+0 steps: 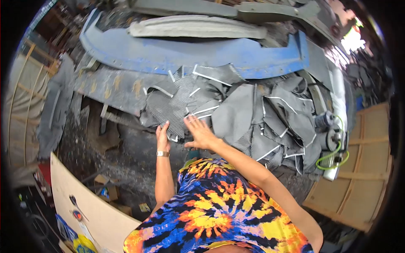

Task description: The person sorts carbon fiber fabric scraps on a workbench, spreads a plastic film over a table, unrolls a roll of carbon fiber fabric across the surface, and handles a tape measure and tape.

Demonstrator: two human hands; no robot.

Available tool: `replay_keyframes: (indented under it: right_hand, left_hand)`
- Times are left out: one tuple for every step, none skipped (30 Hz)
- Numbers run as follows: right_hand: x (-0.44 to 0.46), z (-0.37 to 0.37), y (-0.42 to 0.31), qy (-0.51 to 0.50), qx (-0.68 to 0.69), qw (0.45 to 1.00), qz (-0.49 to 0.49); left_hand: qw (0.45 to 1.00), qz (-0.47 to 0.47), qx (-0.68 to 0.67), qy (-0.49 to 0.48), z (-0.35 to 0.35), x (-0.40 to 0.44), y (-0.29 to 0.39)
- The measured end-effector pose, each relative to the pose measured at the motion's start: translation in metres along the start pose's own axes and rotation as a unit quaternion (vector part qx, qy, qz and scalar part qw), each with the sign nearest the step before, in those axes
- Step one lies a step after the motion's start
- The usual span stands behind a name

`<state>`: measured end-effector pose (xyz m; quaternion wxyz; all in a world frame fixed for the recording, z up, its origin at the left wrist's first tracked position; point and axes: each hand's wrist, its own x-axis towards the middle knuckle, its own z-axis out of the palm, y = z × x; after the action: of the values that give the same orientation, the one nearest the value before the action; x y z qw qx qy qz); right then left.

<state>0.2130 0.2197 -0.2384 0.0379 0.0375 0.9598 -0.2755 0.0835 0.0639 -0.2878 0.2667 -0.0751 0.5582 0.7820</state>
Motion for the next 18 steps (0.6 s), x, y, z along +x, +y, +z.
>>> replay_keyframes:
  right_hand:
    - [0.007, 0.001, -0.007, 0.007, 0.012, 1.0, -0.001]
    - [0.016, 0.003, -0.015, 0.017, 0.013, 1.0, 0.007]
    - [0.028, 0.003, -0.023, 0.043, 0.022, 0.999, 0.003]
    - [0.037, 0.004, -0.029, 0.05, 0.023, 0.998, 0.001]
    - [0.048, 0.01, -0.032, 0.063, 0.03, 0.998, 0.005]
    - [0.056, 0.013, -0.036, 0.071, 0.045, 0.996, 0.025]
    - [0.069, -0.005, -0.03, 0.077, 0.031, 0.997, 0.008]
    - [0.072, -0.003, -0.029, 0.104, 0.073, 0.992, 0.012]
    - [0.074, 0.0, -0.026, 0.13, 0.114, 0.985, 0.012]
    - [0.072, 0.002, -0.024, 0.222, 0.18, 0.958, -0.038]
    - [0.068, 0.003, -0.019, 0.257, 0.212, 0.942, -0.045]
    - [0.061, 0.002, -0.013, 0.288, 0.242, 0.925, -0.055]
    - [0.057, 0.012, 0.004, 0.32, 0.271, 0.907, -0.047]
    - [0.043, 0.004, 0.01, 0.353, 0.26, 0.899, -0.02]
    - [0.027, 0.006, 0.022, 0.312, 0.395, 0.863, 0.029]
    - [0.001, -0.013, 0.018, 0.345, 0.347, 0.869, 0.074]
    - [-0.008, 0.005, 0.043, 0.375, 0.351, 0.853, 0.09]
    - [-0.025, 0.009, 0.059, 0.383, 0.183, 0.889, 0.171]
  left_hand:
    - [0.997, 0.033, 0.071, 0.013, -0.006, 0.009, 0.003]
    - [0.987, 0.068, 0.141, 0.018, -0.009, 0.019, 0.003]
    - [0.982, 0.094, 0.154, 0.059, -0.004, 0.021, 0.01]
    - [0.98, 0.102, 0.167, 0.037, -0.023, 0.044, 0.004]
    - [0.988, 0.083, 0.127, -0.042, -0.004, 0.024, 0.032]
    - [0.986, 0.116, 0.118, -0.03, 0.017, 0.009, 0.046]
    - [0.978, 0.16, 0.105, -0.083, 0.029, 0.027, 0.046]
    - [0.967, 0.18, 0.116, -0.137, 0.029, 0.036, 0.042]
    - [0.955, 0.191, 0.157, -0.161, 0.038, 0.034, 0.043]
    - [0.909, 0.271, 0.278, -0.151, 0.048, 0.034, 0.046]
    - [0.891, 0.277, 0.319, -0.169, 0.058, 0.032, 0.047]
    - [0.889, 0.243, 0.327, -0.207, 0.081, 0.009, 0.06]
    - [0.858, 0.266, 0.357, -0.256, 0.089, 0.019, 0.049]
    - [0.818, 0.323, 0.393, -0.27, 0.117, -0.007, 0.054]
    - [0.797, 0.324, 0.405, -0.311, 0.135, -0.019, 0.048]
    - [0.786, 0.326, 0.385, -0.357, 0.16, -0.039, 0.05]
    - [0.742, 0.363, 0.394, -0.403, 0.176, -0.04, 0.036]
    - [0.713, 0.378, 0.387, -0.445, 0.195, -0.046, 0.023]
